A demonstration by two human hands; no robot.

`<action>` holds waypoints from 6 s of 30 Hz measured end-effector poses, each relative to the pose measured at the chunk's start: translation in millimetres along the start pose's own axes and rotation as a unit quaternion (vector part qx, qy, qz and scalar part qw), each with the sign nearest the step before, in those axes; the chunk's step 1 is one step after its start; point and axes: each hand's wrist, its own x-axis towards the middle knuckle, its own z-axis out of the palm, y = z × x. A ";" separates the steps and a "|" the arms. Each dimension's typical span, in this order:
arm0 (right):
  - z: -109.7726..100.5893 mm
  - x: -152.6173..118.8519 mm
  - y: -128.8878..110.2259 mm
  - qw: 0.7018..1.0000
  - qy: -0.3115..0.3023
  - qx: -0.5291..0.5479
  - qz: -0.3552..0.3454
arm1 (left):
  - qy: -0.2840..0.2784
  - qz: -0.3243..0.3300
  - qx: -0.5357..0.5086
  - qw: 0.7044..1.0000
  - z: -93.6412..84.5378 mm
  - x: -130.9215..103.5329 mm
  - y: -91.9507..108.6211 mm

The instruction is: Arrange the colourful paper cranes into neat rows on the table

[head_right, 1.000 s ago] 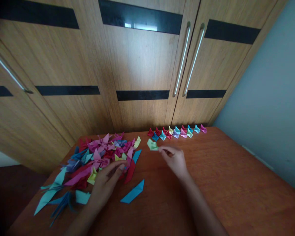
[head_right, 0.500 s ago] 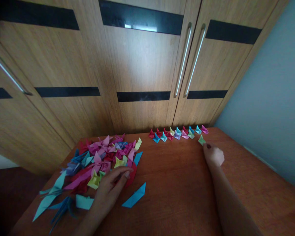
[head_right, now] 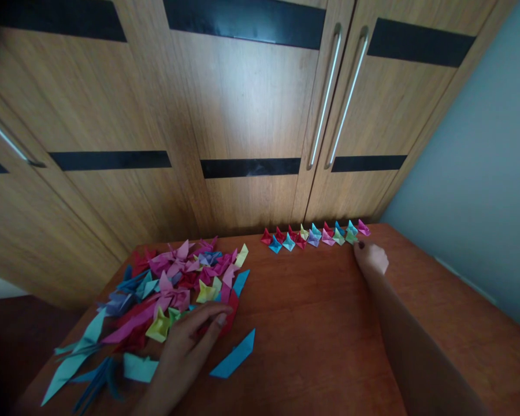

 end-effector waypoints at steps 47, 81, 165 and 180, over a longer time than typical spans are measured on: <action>2.0 -64.9 -33.6 0.969 0.082 0.224 0.057 | 0.041 -0.024 0.270 0.962 -35.3 11.2 -32.0; -34.2 -199.0 -137.2 0.780 -0.238 0.513 -0.267 | 0.098 0.076 0.156 0.980 -31.6 8.5 -27.0; 11.2 38.1 31.9 0.999 -0.035 0.018 0.030 | 0.007 -0.004 0.033 0.999 -11.9 1.1 1.3; -0.9 -27.6 13.8 0.984 0.063 0.161 0.048 | 0.009 -0.009 0.119 0.993 -17.5 4.0 -9.5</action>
